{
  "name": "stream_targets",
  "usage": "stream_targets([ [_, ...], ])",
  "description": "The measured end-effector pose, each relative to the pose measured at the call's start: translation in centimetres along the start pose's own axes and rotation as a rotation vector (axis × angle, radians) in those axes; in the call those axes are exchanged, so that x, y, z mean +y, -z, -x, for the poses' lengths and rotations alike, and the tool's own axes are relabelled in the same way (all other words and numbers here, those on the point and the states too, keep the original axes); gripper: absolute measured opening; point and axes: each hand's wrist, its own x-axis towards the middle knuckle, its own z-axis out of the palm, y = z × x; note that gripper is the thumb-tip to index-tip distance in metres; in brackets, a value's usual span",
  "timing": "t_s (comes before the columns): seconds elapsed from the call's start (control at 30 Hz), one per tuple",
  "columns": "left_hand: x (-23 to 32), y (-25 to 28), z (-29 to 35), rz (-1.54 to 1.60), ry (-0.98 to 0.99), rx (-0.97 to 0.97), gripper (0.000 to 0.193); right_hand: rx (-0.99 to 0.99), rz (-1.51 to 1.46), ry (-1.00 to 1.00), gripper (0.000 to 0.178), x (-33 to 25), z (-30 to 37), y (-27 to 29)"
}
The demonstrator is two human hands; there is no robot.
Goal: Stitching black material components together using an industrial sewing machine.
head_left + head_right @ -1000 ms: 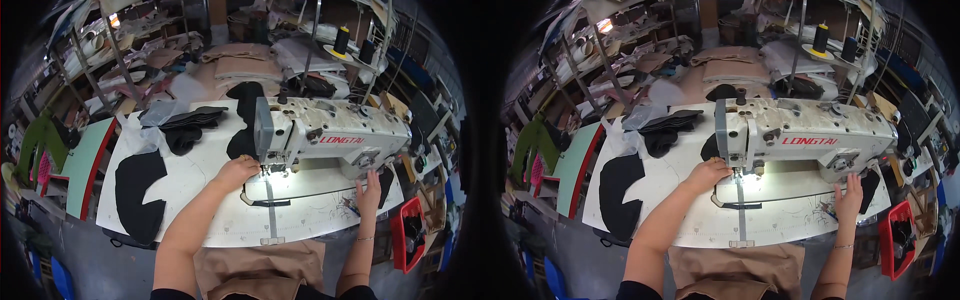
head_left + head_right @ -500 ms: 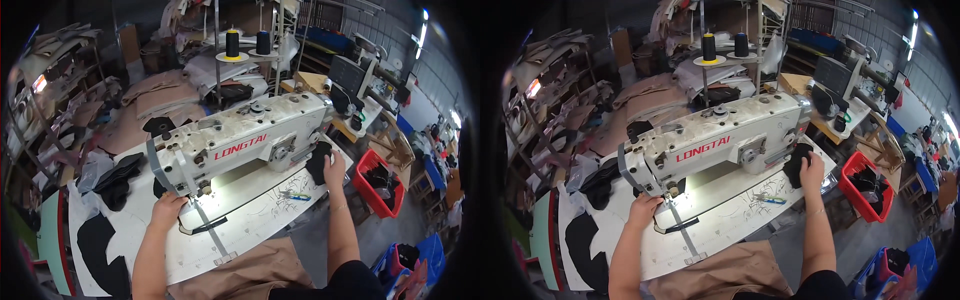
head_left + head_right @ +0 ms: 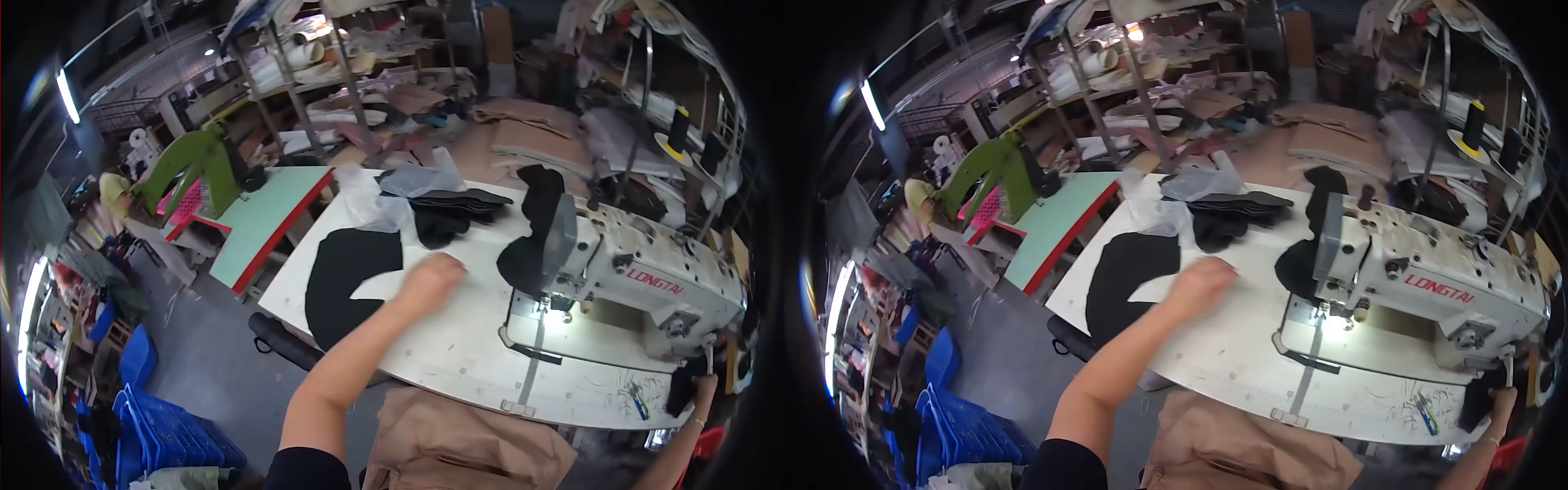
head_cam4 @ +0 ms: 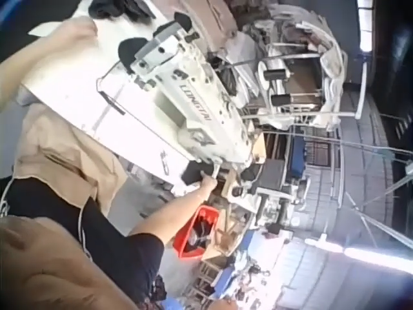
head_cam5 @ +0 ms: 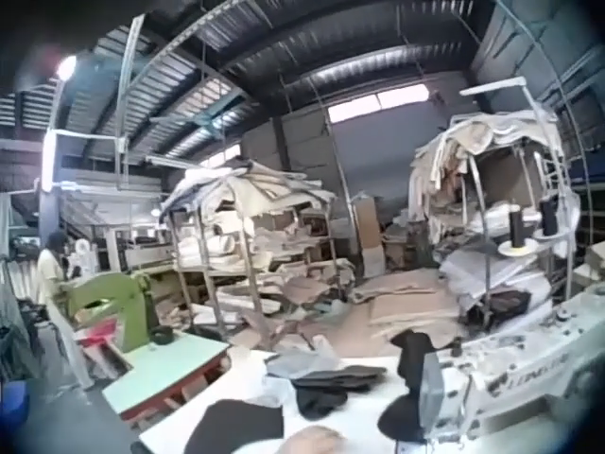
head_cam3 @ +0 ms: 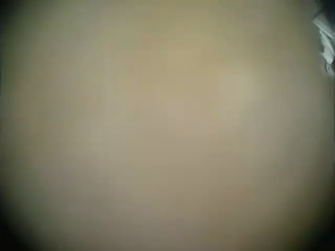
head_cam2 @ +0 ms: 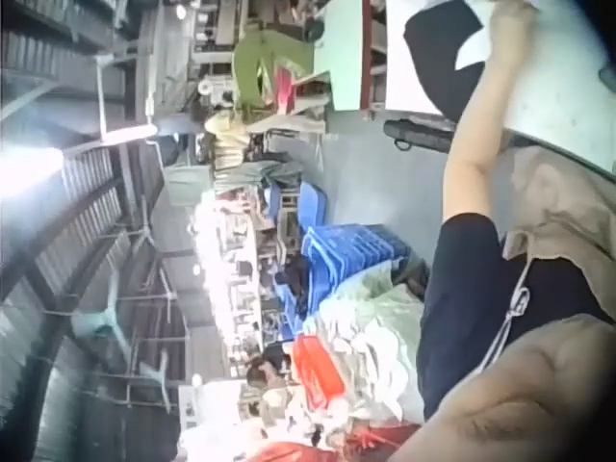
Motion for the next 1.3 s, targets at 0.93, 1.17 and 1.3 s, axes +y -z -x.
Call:
stream_targets([
  [0.93, -22.0, 12.5, 11.9, -0.200, 0.827, 0.706, 0.054, 0.258, -0.801, -0.120, 0.033, -9.9, 9.8, -3.8],
  [1.17, -18.1, 22.5, 11.4, 0.309, 0.694, 1.038, 0.046, 0.049, -1.016, -0.020, 0.024, -9.1, 11.1, 0.8],
  [1.3, -2.1, 24.7, 5.8, 0.439, 0.429, 1.006, 0.044, -0.054, -1.229, 0.242, 0.030, -10.9, 13.5, 2.4],
])
